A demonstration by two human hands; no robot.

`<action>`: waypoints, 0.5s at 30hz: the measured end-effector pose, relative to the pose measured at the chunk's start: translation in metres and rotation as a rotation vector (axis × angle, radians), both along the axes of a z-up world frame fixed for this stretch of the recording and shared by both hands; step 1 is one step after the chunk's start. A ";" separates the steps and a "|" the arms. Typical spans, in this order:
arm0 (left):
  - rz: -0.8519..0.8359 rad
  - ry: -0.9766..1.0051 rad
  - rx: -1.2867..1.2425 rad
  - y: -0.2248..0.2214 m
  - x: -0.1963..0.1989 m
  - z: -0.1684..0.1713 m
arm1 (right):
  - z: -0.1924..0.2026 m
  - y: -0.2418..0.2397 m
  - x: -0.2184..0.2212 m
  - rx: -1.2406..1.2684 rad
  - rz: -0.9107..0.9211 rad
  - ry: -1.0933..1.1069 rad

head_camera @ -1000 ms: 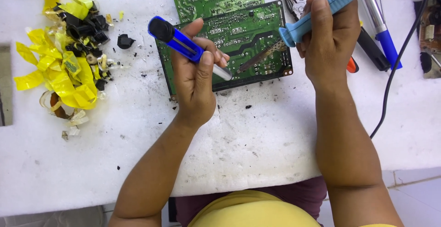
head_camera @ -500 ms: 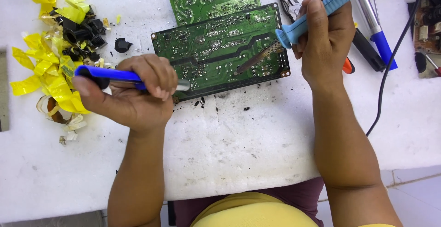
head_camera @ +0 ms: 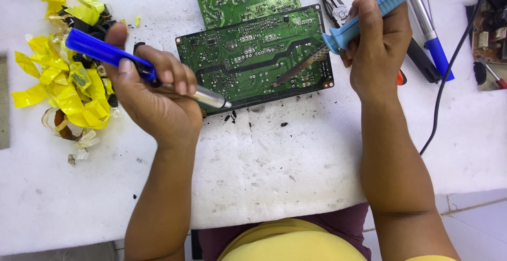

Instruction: Soldering and desoldering components on a printed circuit board using a soldering iron and a desoldering pump.

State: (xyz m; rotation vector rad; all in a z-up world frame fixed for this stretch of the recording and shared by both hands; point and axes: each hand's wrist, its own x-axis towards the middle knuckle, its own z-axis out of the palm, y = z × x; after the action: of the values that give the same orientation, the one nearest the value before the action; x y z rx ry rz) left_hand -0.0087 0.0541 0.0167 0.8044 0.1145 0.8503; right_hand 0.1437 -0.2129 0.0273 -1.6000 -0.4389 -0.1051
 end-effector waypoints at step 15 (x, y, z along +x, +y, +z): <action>-0.129 0.019 0.106 -0.060 0.023 -0.016 | 0.002 -0.004 0.004 0.035 0.003 0.011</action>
State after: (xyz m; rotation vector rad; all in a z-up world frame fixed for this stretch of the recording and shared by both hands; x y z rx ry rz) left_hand 0.0142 -0.0059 0.0010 0.9097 0.0342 0.7312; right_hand 0.1481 -0.2166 0.0290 -1.5651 -0.4293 -0.1012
